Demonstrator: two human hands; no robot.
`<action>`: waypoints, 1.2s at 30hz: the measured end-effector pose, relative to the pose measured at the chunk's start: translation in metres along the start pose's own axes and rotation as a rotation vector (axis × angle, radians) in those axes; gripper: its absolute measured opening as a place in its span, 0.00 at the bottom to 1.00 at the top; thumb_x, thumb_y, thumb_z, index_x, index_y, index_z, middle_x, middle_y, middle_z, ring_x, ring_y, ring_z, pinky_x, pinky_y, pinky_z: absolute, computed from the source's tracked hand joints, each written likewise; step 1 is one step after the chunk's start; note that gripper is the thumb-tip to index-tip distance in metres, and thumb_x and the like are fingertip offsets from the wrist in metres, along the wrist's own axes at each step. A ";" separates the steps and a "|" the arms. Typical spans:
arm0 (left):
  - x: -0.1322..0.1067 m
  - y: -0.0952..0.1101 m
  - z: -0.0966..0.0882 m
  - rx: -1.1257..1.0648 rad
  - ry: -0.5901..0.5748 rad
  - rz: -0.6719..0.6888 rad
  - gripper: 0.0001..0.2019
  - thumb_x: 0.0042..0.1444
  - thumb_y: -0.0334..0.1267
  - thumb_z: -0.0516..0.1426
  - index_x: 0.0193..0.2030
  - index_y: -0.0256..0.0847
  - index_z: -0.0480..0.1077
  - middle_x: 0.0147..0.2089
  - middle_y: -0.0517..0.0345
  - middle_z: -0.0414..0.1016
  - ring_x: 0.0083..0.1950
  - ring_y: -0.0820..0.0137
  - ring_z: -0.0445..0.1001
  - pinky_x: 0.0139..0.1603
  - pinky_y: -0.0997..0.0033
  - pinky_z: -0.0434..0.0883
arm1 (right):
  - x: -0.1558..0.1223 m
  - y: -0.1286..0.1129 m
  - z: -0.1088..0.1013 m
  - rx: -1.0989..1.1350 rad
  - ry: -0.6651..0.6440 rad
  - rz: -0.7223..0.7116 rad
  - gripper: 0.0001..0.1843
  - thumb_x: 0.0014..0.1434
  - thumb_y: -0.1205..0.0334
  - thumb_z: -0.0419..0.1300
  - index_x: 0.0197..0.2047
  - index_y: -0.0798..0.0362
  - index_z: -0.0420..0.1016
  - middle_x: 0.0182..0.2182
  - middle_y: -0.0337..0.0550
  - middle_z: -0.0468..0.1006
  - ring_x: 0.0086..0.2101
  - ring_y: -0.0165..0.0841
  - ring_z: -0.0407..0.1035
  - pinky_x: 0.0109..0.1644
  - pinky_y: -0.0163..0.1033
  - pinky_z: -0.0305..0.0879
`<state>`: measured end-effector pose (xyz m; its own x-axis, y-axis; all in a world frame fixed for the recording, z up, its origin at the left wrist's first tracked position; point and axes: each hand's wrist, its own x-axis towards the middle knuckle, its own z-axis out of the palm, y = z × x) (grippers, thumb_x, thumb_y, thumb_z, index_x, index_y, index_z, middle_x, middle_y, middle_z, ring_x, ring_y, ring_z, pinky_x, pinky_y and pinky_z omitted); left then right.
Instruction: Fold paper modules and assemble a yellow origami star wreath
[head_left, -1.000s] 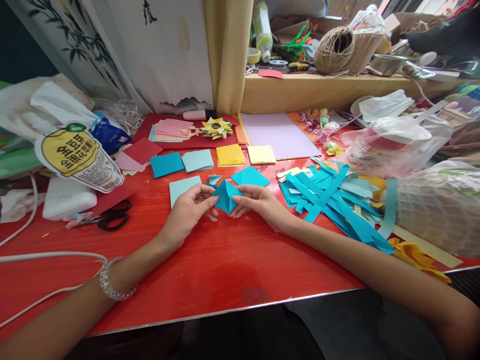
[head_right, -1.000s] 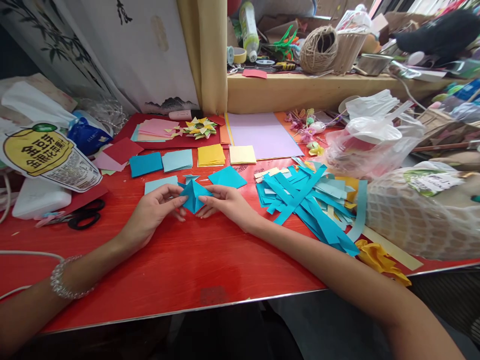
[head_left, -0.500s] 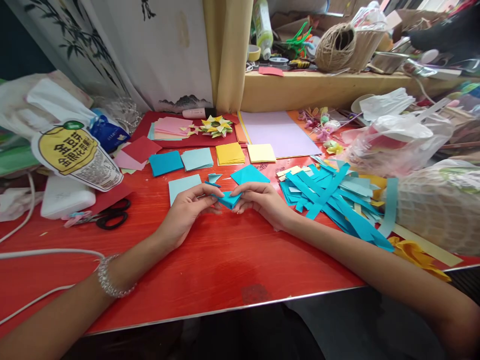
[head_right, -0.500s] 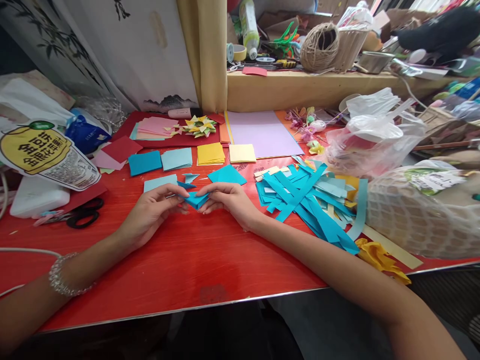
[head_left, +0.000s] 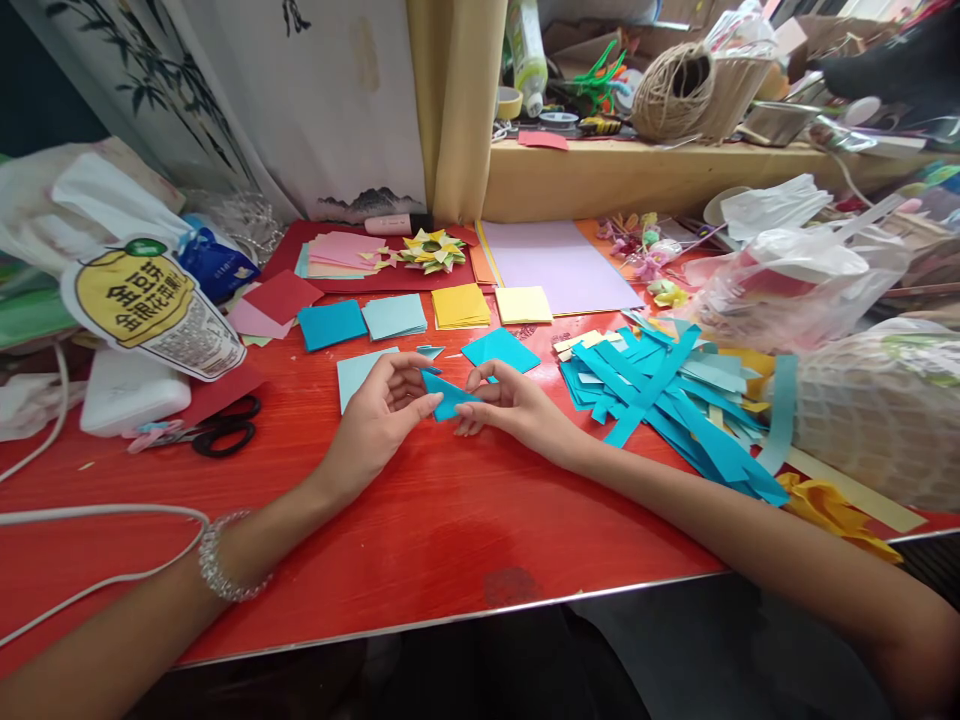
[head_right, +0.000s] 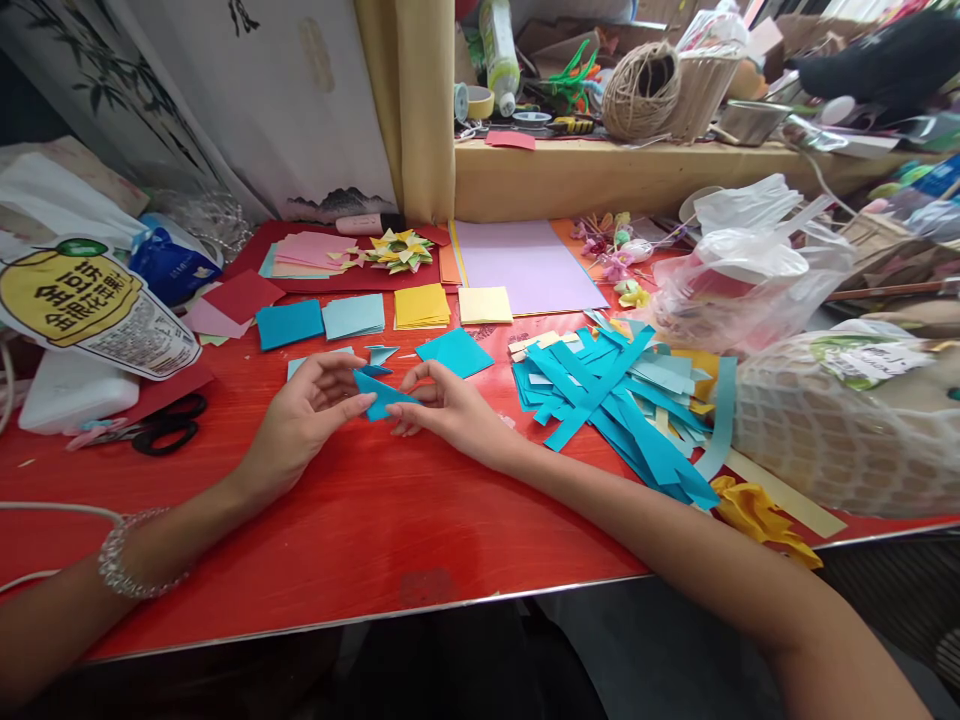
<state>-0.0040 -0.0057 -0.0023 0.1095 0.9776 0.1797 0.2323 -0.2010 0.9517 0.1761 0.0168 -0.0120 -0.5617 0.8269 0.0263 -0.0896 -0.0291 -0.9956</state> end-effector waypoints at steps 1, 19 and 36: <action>-0.001 0.001 0.000 0.015 -0.018 0.009 0.15 0.51 0.39 0.58 0.47 0.43 0.64 0.41 0.58 0.69 0.41 0.71 0.69 0.43 0.70 0.69 | -0.001 0.000 0.001 -0.055 -0.016 -0.016 0.11 0.54 0.59 0.59 0.38 0.53 0.63 0.27 0.37 0.74 0.29 0.27 0.71 0.35 0.35 0.66; -0.006 0.008 -0.001 0.401 -0.195 0.138 0.10 0.58 0.42 0.51 0.30 0.41 0.67 0.30 0.62 0.67 0.33 0.72 0.65 0.35 0.74 0.62 | -0.009 -0.004 0.004 -0.222 0.021 -0.082 0.11 0.57 0.54 0.56 0.33 0.54 0.65 0.19 0.33 0.69 0.20 0.25 0.67 0.25 0.31 0.63; -0.003 0.003 0.000 0.225 -0.137 -0.030 0.11 0.55 0.46 0.54 0.37 0.42 0.68 0.32 0.62 0.69 0.33 0.72 0.66 0.34 0.74 0.63 | -0.005 -0.001 0.002 -0.187 -0.054 -0.029 0.12 0.57 0.55 0.56 0.32 0.56 0.68 0.22 0.37 0.72 0.21 0.25 0.67 0.27 0.33 0.66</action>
<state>-0.0035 -0.0094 0.0003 0.2259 0.9688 0.1019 0.4447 -0.1957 0.8740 0.1772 0.0111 -0.0107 -0.6046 0.7946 0.0555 0.0449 0.1036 -0.9936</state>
